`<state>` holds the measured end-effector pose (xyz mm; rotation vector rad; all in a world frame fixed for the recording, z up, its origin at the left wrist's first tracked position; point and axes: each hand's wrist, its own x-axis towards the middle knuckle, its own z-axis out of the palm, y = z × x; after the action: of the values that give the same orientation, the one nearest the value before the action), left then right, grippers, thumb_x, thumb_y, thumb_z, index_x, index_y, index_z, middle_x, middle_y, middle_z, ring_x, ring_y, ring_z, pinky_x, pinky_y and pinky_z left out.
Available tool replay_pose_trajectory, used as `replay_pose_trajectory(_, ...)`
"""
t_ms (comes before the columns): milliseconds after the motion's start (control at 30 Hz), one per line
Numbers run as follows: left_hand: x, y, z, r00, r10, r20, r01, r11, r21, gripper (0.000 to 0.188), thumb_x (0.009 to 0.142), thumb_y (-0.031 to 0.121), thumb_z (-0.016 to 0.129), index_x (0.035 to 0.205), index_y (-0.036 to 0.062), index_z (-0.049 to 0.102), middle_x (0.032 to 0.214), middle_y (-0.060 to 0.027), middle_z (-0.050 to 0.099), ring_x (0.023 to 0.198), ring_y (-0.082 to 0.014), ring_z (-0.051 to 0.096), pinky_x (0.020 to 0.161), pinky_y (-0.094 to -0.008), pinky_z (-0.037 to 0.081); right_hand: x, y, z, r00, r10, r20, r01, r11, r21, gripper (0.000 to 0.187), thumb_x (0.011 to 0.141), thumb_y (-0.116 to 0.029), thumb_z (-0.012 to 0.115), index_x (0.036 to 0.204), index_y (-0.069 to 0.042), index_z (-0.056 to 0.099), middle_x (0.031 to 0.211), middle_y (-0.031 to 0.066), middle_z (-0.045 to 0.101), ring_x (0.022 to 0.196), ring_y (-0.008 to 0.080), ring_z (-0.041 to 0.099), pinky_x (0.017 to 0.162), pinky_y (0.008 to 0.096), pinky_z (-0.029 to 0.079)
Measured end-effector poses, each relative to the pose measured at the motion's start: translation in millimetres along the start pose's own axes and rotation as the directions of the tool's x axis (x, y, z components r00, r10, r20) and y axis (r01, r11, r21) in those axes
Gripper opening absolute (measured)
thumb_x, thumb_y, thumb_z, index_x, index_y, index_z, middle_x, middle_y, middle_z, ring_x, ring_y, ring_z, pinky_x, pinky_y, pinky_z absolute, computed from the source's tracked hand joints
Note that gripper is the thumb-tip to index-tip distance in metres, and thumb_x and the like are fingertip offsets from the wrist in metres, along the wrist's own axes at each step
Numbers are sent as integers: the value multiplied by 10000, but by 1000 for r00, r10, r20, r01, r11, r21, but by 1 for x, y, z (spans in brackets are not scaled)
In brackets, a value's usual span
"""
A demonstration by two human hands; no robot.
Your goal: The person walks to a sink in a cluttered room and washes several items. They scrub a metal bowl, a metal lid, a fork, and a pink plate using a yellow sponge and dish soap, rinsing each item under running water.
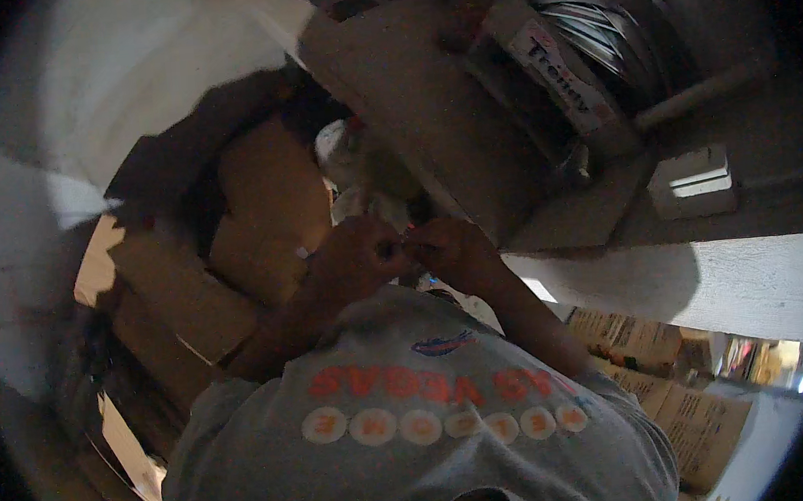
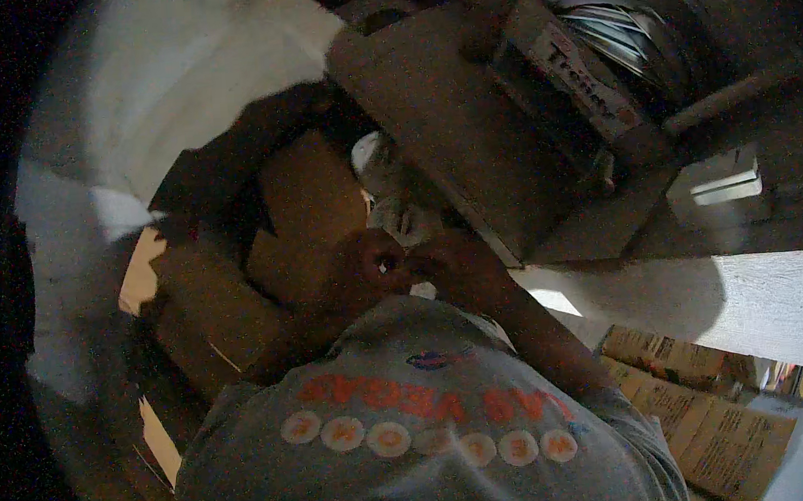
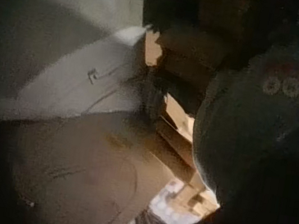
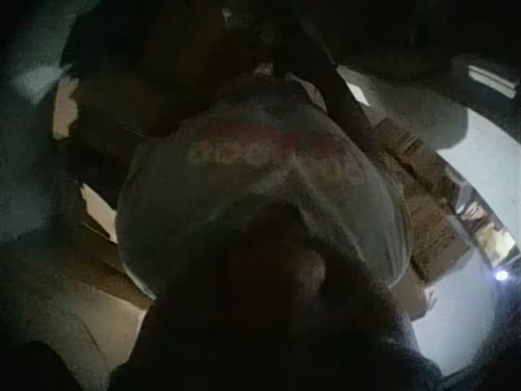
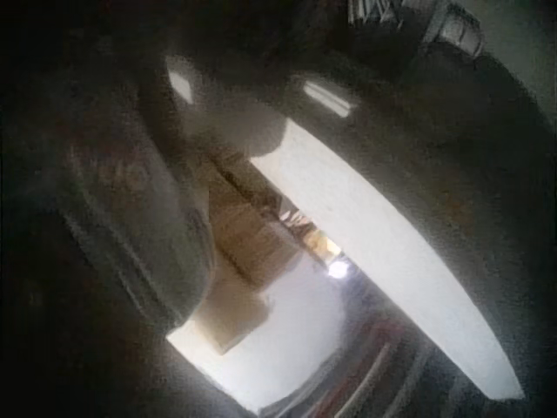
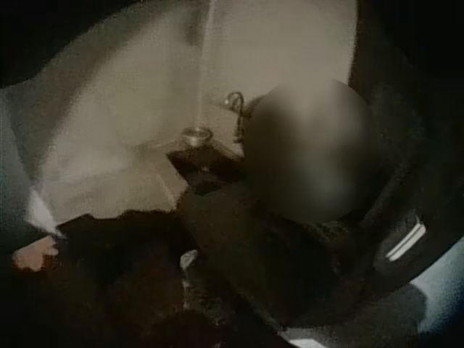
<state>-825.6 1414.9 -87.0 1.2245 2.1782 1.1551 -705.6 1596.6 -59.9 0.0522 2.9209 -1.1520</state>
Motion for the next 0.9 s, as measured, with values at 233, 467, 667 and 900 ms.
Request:
replay_pose_trajectory(233,63,10,-38,1000,16,11,-12,961,-275,325,892,352,739,1015,52,756,881,-94,736,784,-153,685,723,-338,548,23,-6,-52,938,314,-145,-266,923,280,253,934,-270,730,1097,-78,756,1015,113,741,906,196,718,822,343,561)
replay_pose_trajectory(467,85,48,-59,990,30,137,21,935,-354,335,929,326,728,1047,12,713,969,-128,712,906,-227,692,812,-362,548,15,-16,-80,938,293,-187,-167,852,496,206,946,-216,712,1102,-89,755,999,110,732,887,203,709,809,322,569)
replay_pose_trajectory(667,122,86,-46,869,489,-75,-494,854,-162,241,860,251,739,933,22,723,869,-117,708,794,-252,695,749,-379,555,0,-4,-96,924,83,-373,-92,996,-5,274,954,-355,676,1102,-139,758,1049,84,727,844,278,708,810,442,560)
replay_pose_trajectory(900,130,68,6,888,374,267,-398,916,41,254,840,266,720,912,22,726,870,-137,706,782,-284,687,733,-406,546,-7,24,-54,977,27,-212,-57,989,-137,407,979,-483,580,958,-131,783,913,118,727,814,349,690,783,514,538)
